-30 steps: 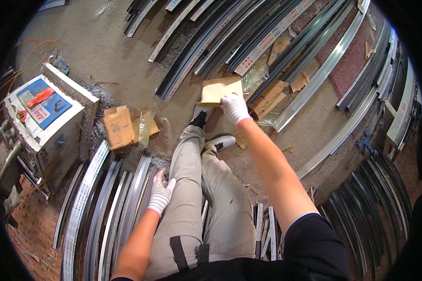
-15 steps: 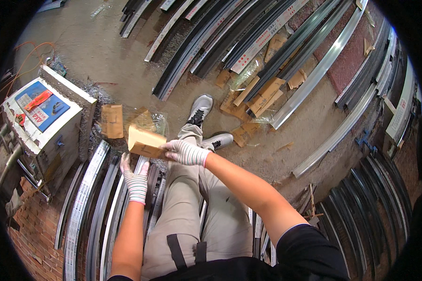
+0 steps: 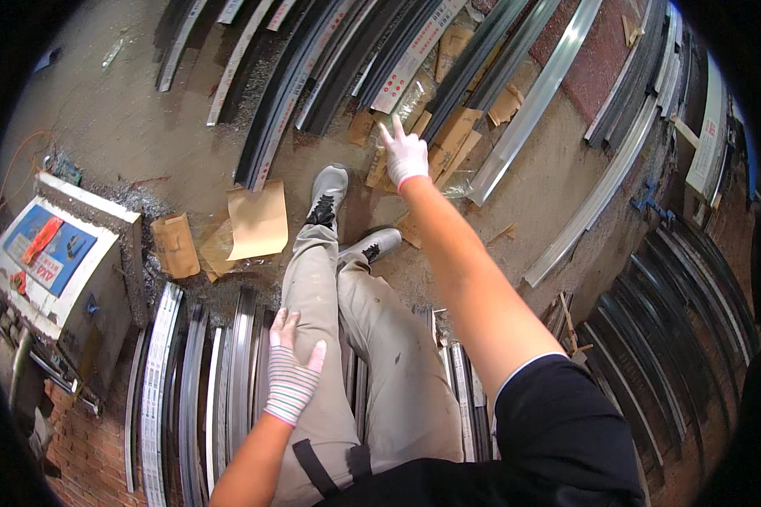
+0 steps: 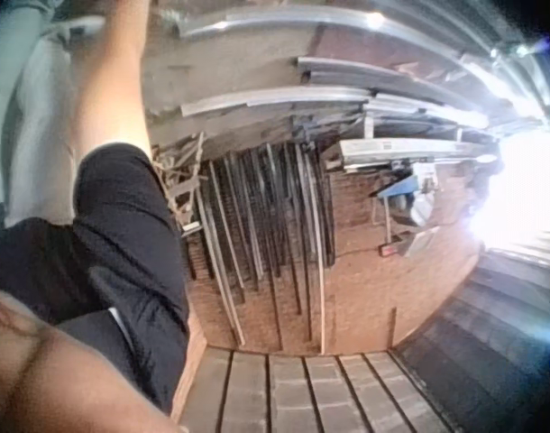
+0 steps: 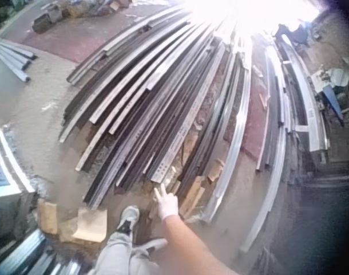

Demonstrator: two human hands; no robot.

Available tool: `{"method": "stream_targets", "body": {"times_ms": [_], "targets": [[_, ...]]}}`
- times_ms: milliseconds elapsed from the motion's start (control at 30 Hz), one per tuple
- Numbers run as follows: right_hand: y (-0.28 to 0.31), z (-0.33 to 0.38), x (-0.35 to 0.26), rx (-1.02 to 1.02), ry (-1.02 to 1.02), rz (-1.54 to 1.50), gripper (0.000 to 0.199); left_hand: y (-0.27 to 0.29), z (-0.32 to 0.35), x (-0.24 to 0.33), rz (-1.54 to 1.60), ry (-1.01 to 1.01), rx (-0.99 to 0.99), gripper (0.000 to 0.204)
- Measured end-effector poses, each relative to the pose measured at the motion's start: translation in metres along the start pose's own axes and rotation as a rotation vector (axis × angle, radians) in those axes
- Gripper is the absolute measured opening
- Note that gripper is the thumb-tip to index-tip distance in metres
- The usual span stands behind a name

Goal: The person sorts and organizes long metal profiles on the floor, then moves to a cutting machine to cut a profile. The person handles the profiles by hand and uses a cutting machine.

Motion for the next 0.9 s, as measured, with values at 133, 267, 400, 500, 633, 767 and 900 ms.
{"method": "stream_targets", "body": {"times_ms": [133, 267, 400, 500, 633, 767, 900], "targets": [[-0.049, -0.041, 0.016, -0.180, 0.113, 0.007, 0.057, 0.010, -0.016, 0.007, -0.018, 0.008, 0.044, 0.062], [-0.075, -0.047, 0.022, -0.087, 0.019, -0.097, 0.025, 0.017, -0.022, 0.005, -0.011, -0.055, 0.061, 0.056], [-0.071, -0.017, 0.027, -0.025, 0.112, -0.113, 0.014, 0.015, -0.025, 0.009, -0.099, -0.106, 0.047, 0.054], [-0.058, -0.005, 0.026, -0.025, 0.102, -0.248, 0.015, 0.011, -0.028, 0.016, -0.140, -0.158, 0.029, 0.051], [-0.041, 0.015, -0.001, -0.038, 0.245, -0.327, 0.015, 0.006, -0.028, 0.024, -0.202, -0.212, 0.019, 0.049], [-0.024, 0.067, -0.054, -0.021, 0.245, -0.479, 0.014, 0.001, -0.027, 0.026, -0.212, -0.238, 0.000, 0.049], [-0.009, 0.105, -0.066, -0.079, 0.200, -0.692, 0.014, -0.004, -0.024, 0.022, -0.196, -0.210, -0.004, 0.049]]}}
Point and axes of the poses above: each hand's wrist, its own z-axis away from the middle knuckle, its own y-axis out of the back of the hand, x = y × z, the point moved 5 cm from there along -z, towards the middle knuckle, and after that the axes turned 15 degrees about x, right-handed, at the moved point
